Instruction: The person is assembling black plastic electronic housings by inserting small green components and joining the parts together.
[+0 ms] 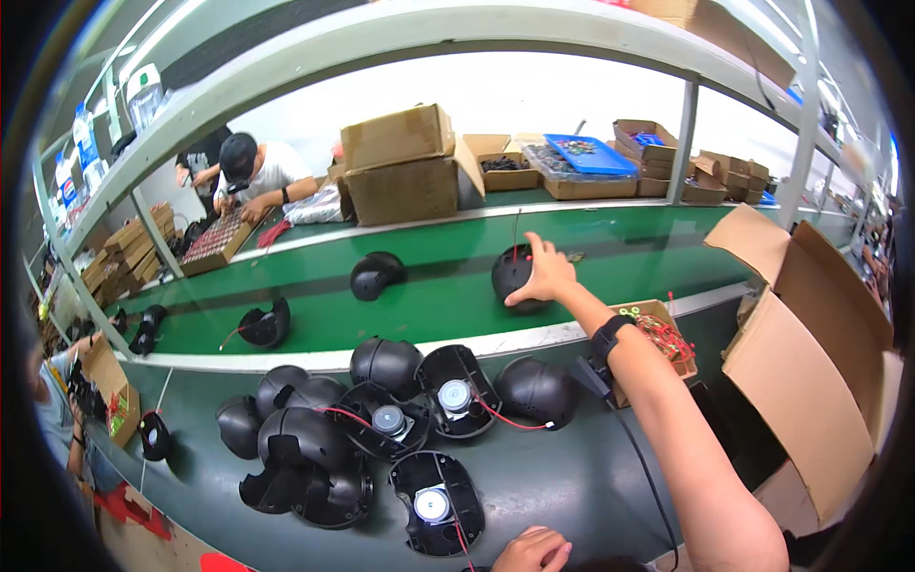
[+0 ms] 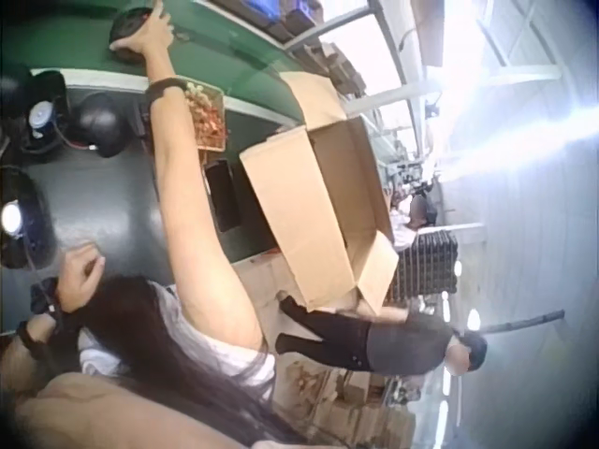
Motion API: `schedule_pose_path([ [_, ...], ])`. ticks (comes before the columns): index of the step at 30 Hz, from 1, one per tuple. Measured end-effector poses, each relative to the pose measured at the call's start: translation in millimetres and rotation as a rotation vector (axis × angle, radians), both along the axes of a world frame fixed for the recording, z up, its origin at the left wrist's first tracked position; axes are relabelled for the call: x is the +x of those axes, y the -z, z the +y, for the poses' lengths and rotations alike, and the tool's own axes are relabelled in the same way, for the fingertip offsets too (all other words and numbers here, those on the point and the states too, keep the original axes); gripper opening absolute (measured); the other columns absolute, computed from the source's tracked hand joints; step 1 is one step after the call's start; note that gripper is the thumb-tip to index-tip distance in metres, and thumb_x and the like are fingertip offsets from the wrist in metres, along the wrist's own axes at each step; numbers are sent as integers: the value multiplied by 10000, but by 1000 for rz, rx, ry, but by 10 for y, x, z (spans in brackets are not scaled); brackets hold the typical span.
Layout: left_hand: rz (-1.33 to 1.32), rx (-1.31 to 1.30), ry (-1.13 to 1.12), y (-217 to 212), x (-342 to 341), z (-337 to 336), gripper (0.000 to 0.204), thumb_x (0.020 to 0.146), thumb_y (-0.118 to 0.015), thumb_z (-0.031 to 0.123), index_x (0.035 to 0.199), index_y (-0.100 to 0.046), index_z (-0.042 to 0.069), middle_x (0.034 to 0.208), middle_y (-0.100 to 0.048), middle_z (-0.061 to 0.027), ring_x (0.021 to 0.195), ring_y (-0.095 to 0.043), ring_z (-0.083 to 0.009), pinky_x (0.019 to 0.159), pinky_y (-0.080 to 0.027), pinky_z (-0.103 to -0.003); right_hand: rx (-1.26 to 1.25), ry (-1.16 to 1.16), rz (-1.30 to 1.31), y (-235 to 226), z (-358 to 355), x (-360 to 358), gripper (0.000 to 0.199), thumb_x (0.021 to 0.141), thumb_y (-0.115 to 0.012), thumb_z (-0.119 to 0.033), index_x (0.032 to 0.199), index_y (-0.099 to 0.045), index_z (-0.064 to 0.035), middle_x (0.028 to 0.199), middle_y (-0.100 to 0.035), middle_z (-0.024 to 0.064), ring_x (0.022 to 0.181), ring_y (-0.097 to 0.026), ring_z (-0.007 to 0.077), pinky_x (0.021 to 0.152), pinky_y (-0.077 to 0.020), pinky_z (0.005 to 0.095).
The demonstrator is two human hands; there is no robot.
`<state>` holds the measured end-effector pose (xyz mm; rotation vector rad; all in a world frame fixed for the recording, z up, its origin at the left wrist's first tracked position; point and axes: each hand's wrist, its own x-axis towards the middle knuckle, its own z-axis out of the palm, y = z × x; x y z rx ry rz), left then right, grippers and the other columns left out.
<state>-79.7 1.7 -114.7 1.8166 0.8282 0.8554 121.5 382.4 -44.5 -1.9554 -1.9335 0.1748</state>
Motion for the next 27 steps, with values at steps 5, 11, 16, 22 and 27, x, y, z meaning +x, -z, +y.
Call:
schedule_pose_path([
  [5, -8, -12, 68, -95, -16, 125, 204, 871, -571, 76, 696, -502, -2, 661, -494, -189, 656, -495, -395, 626, -392, -456, 186, 8, -30, 181, 198, 240, 1479, 376, -910, -571, 1518, -69, -152, 1445, -298, 307, 1308, -338, 526, 1066, -347, 545],
  [11, -44, 59, 89, -113, -44, 167, 224, 872, -565, 93, 680, -485, 9, 656, -502, -173, 658, -507, -384, 664, -406, -444, 944, -425, 208, -698, -115, -384, 692, 686, -795, -279, 1278, -517, -50, 1268, -549, 180, 1213, -507, 348, 1018, -415, 437],
  [16, -52, 86, 141, -132, -37, 232, 231, 871, -570, 111, 679, -481, 18, 656, -509, -161, 657, -514, -376, 668, -412, -441, 571, -931, 77, -891, 137, -1366, 471, 713, -747, -177, 1145, -606, -53, 1164, -620, 146, 1102, -583, 331, 965, -463, 429],
  [22, -78, 100, 260, 44, -45, 267, 184, 837, -604, 139, 703, -515, 50, 702, -558, -133, 667, -530, -355, 655, -424, -431, 290, -1116, -44, -579, 178, -2783, 463, 754, -743, -156, 1175, -596, -31, 1166, -629, 170, 1124, -584, 338, 964, -474, 431],
  [27, -98, 95, 252, 363, 73, 233, 111, 822, -606, 169, 818, -605, 58, 775, -611, -124, 736, -577, -323, 689, -446, -422, 169, -903, 6, -147, 354, -3595, 420, 868, -658, -350, 1151, -623, -41, 1098, -672, 157, 1111, -602, 334, 930, -502, 439],
])
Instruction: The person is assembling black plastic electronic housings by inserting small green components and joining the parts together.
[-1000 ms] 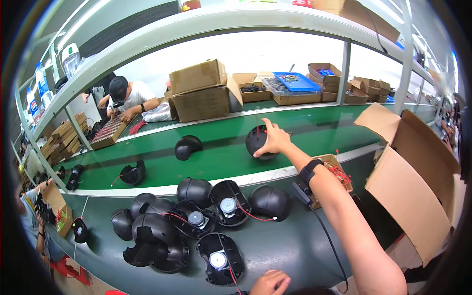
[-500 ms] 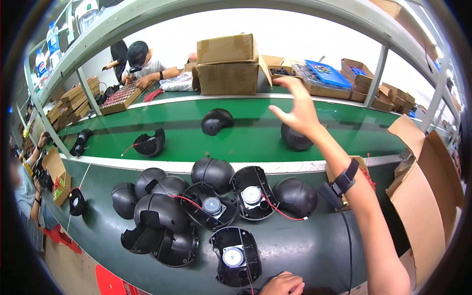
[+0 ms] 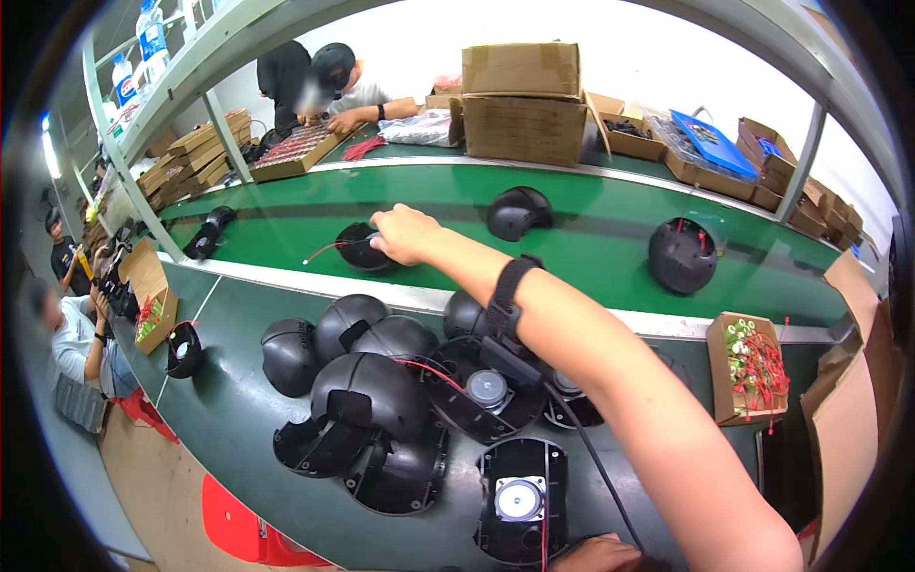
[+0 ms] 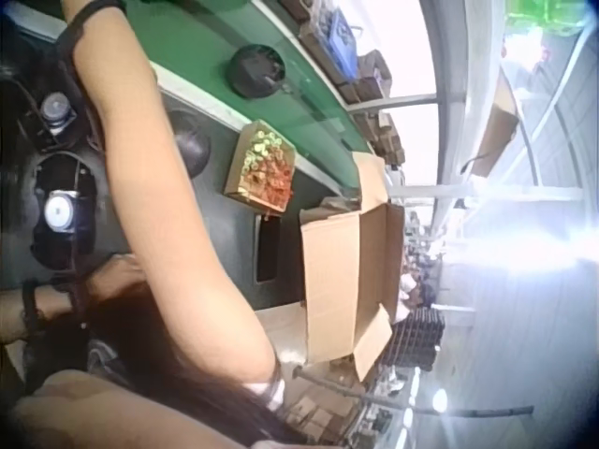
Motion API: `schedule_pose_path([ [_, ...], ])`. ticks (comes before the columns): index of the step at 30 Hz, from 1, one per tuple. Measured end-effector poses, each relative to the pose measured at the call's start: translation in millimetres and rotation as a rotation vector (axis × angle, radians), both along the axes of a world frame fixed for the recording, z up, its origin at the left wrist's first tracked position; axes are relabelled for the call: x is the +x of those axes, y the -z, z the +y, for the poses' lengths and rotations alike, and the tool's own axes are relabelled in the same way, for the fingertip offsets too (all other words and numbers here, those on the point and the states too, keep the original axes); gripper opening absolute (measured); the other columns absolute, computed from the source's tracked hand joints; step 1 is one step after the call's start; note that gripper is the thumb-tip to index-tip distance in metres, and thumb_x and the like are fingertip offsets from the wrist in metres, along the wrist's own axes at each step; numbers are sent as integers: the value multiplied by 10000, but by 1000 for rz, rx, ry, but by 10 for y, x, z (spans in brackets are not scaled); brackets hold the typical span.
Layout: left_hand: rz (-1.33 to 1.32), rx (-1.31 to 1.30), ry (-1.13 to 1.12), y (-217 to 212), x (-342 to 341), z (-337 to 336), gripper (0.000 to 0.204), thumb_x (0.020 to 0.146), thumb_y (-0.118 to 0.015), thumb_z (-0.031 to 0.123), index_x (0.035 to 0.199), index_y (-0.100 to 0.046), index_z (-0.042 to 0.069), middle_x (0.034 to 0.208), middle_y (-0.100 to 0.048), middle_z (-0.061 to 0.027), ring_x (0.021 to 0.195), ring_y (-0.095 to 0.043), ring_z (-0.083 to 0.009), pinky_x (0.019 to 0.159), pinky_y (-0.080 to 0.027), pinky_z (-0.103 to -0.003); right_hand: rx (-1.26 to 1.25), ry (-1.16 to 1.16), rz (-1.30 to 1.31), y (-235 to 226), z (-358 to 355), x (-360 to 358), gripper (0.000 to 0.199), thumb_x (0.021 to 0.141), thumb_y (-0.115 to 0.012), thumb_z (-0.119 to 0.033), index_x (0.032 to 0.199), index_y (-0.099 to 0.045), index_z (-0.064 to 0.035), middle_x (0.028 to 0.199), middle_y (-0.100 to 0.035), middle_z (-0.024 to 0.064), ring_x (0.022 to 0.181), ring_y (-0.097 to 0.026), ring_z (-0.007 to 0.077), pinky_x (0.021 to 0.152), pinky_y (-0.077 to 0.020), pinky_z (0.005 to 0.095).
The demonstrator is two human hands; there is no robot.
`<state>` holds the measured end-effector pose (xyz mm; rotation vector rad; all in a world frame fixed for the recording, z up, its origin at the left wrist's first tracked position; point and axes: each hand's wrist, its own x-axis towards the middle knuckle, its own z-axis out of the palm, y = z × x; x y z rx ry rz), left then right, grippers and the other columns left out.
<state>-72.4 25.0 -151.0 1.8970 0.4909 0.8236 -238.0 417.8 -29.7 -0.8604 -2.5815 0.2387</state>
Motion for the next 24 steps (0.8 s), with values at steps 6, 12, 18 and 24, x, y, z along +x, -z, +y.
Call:
schedule_pose_path([
  [6, -25, -39, -56, 383, 145, -86, 162, 822, -599, 190, 914, -654, 69, 836, -649, -128, 780, -606, -319, 699, -469, -408, 55, 244, -290, 80, -45, -153, 232, 778, -663, -176, 980, -742, -94, 1043, -713, 130, 1014, -683, 286, 836, -545, 409],
  [12, -122, -3, -43, -75, -15, 26, 150, 853, -580, 197, 808, -625, 61, 771, -618, -145, 748, -597, -341, 681, -466, -427, -308, 375, -50, -164, -80, 241, 244, 746, -642, -163, 956, -744, -91, 1034, -711, 140, 989, -686, 319, 842, -547, 410],
  [18, 205, -63, 148, -536, -187, 120, 216, 915, -493, 131, 807, -625, -2, 818, -625, -198, 867, -617, -401, 811, -474, -475, -646, 186, 477, -673, -784, 1584, 198, 737, -759, -184, 652, -624, -67, 632, -606, 38, 568, -542, 130, 528, -432, 310],
  [24, -57, 177, 44, -525, -240, 7, 111, 841, -628, 55, 770, -551, 18, 701, -512, -120, 669, -529, -314, 682, -460, -388, -1088, 316, 859, -711, -2630, 2817, 258, 874, -682, -224, 712, -499, -144, 569, -413, -58, 478, -355, 35, 417, -241, 209],
])
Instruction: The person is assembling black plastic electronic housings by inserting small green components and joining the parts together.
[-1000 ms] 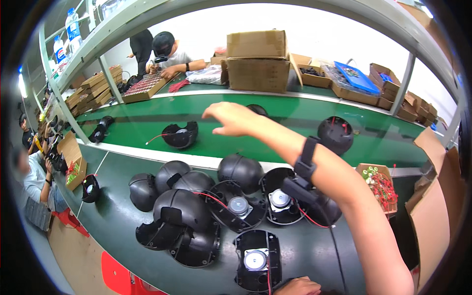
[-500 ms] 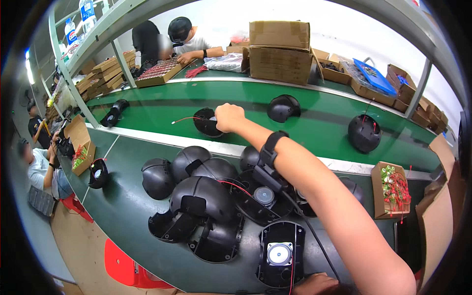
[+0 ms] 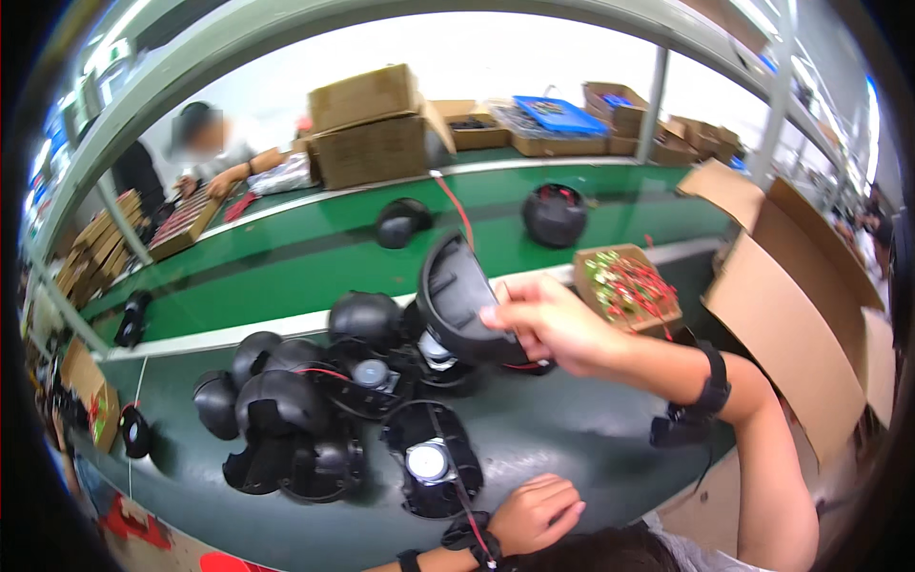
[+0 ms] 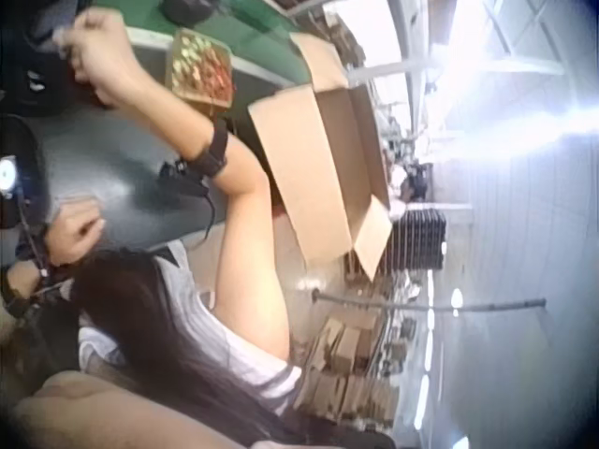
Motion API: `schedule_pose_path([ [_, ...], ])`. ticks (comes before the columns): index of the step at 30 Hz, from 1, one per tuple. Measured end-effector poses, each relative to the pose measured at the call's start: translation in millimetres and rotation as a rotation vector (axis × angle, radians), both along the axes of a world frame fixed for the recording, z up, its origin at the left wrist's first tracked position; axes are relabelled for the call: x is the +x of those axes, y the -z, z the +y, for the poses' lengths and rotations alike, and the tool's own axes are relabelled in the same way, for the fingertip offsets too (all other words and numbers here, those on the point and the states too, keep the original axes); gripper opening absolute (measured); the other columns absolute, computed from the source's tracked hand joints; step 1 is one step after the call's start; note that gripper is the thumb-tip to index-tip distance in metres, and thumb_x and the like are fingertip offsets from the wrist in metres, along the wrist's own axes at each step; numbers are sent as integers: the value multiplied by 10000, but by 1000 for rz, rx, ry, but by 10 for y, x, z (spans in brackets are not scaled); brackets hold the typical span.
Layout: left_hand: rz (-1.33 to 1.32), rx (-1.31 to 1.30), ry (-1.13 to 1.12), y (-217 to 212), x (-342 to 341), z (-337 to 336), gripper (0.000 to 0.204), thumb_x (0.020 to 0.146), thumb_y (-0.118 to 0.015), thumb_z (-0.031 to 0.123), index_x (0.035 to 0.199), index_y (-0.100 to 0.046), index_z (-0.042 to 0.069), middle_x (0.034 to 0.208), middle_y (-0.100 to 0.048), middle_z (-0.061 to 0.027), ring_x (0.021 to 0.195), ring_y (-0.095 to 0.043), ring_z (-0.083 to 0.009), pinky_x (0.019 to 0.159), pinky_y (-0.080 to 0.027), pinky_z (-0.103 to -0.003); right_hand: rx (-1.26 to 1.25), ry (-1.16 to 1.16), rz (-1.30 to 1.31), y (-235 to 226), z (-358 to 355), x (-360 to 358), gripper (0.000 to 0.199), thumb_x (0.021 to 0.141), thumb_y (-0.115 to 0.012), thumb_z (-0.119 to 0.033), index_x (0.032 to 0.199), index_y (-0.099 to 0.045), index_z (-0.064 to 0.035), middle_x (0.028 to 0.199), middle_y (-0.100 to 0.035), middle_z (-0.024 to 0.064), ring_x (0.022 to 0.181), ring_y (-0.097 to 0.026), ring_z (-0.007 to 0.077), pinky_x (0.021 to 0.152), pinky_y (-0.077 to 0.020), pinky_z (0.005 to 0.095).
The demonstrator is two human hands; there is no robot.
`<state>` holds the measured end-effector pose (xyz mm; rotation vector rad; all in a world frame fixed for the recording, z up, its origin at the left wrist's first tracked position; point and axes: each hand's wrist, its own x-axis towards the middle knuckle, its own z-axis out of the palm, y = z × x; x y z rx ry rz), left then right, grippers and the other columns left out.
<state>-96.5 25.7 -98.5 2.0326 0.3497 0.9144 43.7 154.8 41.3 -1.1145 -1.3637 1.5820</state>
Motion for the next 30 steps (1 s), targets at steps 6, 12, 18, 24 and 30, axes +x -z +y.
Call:
schedule_pose_path([
  [6, -168, 599, -318, -253, 10, -123, 309, 629, -720, 139, 924, -644, 86, 917, -560, -67, 798, -572, -282, 757, -480, -447, -356, 208, 360, 616, -1138, 395, 267, 927, -652, -181, 750, -461, -125, 595, -439, -49, 492, -423, 35, 397, -290, 200],
  [12, 285, 379, -480, -352, 202, 28, 491, 755, -659, 329, 1117, -621, -1, 1231, -567, -178, 1216, -482, -415, 964, -375, -544, -423, 127, 422, 929, -1598, 531, 226, 970, -600, -273, 854, -506, -104, 659, -534, 7, 547, -524, 65, 442, -424, 220],
  [18, 343, 453, -399, -345, 204, 38, 505, 831, -586, 396, 1112, -636, -20, 1230, -595, -195, 1235, -469, -450, 1006, -356, -554, 960, 351, -868, 854, -1315, 1060, 277, 821, -708, -199, 1047, -619, -66, 900, -642, 57, 853, -619, 231, 752, -488, 359],
  [24, 349, 444, -400, -339, 172, 54, 511, 815, -619, 465, 1061, -685, 22, 1158, -660, -142, 1239, -473, -436, 1019, -358, -543, 1015, 88, -813, 983, -1292, 1123, 280, 803, -714, -223, 1025, -618, -82, 899, -593, 39, 886, -579, 253, 903, -419, 403],
  [30, 345, 449, -400, -367, 161, 59, 513, 729, -722, 436, 1055, -692, 40, 1197, -649, -96, 1221, -498, -389, 952, -389, -526, 755, -59, -656, 988, -1594, 998, 171, 805, -728, -175, 915, -641, -78, 800, -561, 38, 735, -557, 231, 707, -451, 336],
])
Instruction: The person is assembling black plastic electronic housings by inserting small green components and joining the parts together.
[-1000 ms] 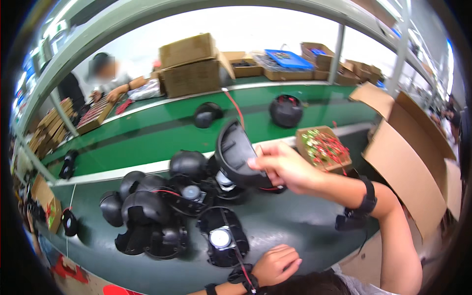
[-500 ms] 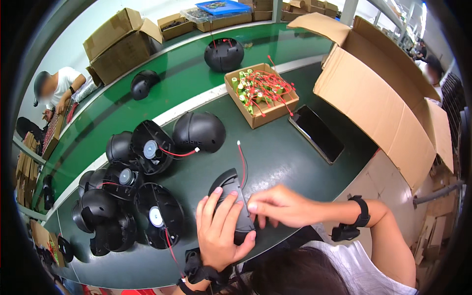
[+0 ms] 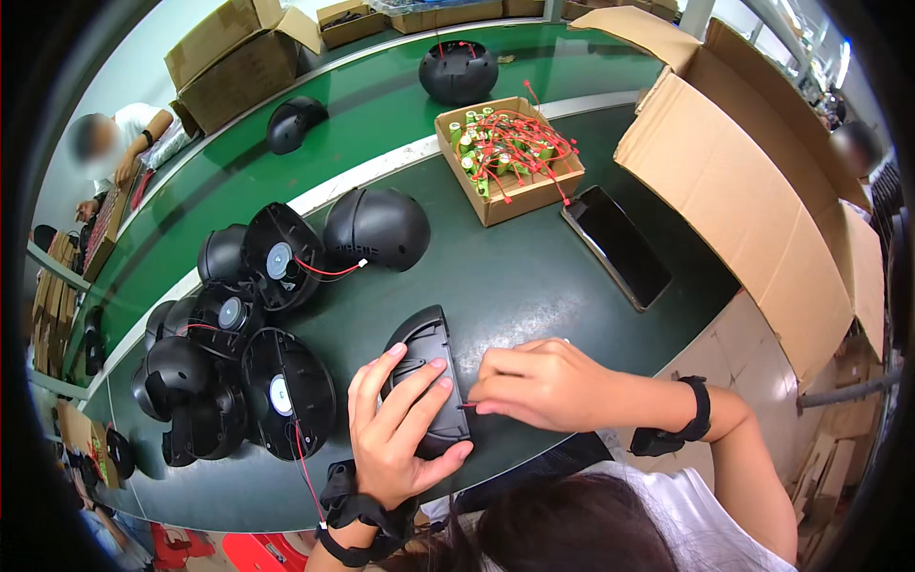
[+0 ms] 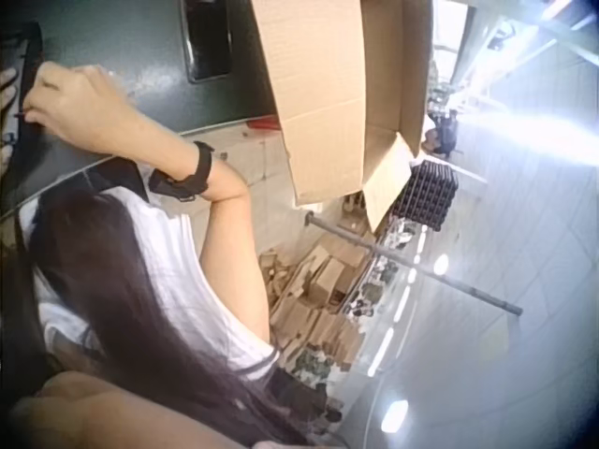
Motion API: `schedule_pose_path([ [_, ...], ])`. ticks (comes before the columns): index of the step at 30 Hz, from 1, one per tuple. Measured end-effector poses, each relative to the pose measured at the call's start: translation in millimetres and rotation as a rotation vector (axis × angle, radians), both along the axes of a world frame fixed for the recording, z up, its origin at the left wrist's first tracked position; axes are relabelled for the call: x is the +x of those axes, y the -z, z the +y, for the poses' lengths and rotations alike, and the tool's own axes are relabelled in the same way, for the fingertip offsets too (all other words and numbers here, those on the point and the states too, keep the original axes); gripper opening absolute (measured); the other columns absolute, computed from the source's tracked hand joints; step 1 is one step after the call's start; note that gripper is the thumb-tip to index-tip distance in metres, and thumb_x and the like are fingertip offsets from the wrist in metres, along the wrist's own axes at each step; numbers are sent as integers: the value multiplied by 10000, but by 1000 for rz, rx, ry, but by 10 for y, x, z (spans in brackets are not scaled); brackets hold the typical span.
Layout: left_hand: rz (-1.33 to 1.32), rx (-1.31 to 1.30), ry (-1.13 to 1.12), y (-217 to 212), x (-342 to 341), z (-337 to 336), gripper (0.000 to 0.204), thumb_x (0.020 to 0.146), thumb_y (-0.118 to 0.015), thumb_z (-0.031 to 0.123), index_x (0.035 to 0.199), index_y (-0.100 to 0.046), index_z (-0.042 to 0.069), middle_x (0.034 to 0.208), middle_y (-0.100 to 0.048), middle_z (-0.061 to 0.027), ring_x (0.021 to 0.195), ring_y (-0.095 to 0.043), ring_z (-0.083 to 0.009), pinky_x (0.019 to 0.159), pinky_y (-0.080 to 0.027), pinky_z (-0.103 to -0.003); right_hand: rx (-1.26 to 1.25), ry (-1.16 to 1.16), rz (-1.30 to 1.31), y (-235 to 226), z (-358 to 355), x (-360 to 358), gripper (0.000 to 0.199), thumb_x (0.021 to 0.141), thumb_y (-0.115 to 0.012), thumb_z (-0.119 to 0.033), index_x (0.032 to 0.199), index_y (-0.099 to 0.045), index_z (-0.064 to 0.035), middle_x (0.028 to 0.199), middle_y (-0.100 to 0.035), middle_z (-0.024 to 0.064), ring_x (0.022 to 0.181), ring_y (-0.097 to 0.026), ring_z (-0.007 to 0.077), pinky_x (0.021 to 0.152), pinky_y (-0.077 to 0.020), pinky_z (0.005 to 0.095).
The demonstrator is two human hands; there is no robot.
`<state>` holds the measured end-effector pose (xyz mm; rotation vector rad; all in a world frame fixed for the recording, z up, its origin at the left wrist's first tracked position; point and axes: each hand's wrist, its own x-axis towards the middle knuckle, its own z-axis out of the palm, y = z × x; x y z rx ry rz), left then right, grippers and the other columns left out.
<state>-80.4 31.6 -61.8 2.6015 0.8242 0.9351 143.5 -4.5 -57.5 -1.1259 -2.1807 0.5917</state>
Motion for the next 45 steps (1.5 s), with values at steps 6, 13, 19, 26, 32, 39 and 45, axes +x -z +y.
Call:
schedule_pose_path([
  [6, 44, -42, 9, -54, -4, -3, 519, 805, -658, 471, 1067, -688, 24, 1185, -649, -139, 1259, -454, -423, 1043, -352, -519, 406, -79, -248, -136, 82, -10, 124, 729, -627, -173, 792, -601, -69, 800, -514, 21, 774, -555, 177, 790, -461, 387],
  [13, 46, -114, 25, -170, 24, 21, 457, 668, -755, 318, 1020, -686, 36, 1192, -630, -110, 1239, -452, -384, 1021, -349, -505, 641, -190, -579, -535, 161, -21, 96, 694, -618, -178, 638, -635, -103, 702, -526, 9, 841, -513, 183, 1007, -382, 446],
  [19, -22, -199, 45, -180, 55, 43, 451, 620, -771, 236, 1019, -661, 56, 1203, -594, -101, 1216, -420, -382, 1021, -306, -499, 773, -307, -700, -764, 290, -148, 113, 665, -613, -184, 601, -563, -105, 722, -473, 6, 878, -524, 171, 1023, -390, 488],
  [26, -35, -189, 85, -40, 147, 95, 478, 731, -682, 274, 1154, -642, 55, 1327, -529, -160, 1352, -309, -470, 1087, -238, -577, 771, -414, -553, -900, 425, -284, 121, 631, -607, -167, 567, -589, -67, 695, -501, 51, 814, -544, 250, 1043, -396, 535],
  [32, -123, -194, 98, 34, 308, 71, 377, 861, -601, 240, 1182, -628, 44, 1317, -552, -154, 1359, -336, -422, 1078, -312, -514, 630, -450, -640, -834, 345, -425, 154, 689, -605, -161, 692, -688, -32, 738, -563, 109, 868, -561, 275, 953, -420, 518],
  [39, -143, -350, 6, 17, 181, -8, 275, 871, -459, 107, 983, -653, -52, 1204, -627, -206, 1280, -429, -491, 1012, -385, -545, 730, -147, 93, -939, 776, -29, 243, 744, -678, -119, 985, -686, -86, 877, -679, 69, 940, -627, 221, 863, -487, 426],
  [45, -292, -209, 26, 18, 123, 92, 257, 877, -430, 88, 843, -641, -53, 1163, -665, -195, 1264, -445, -540, 1004, -428, -536, 329, 287, 72, -855, 1835, 833, 191, 829, -642, -16, 1013, -683, 12, 927, -712, 131, 792, -690, 259, 741, -545, 328],
])
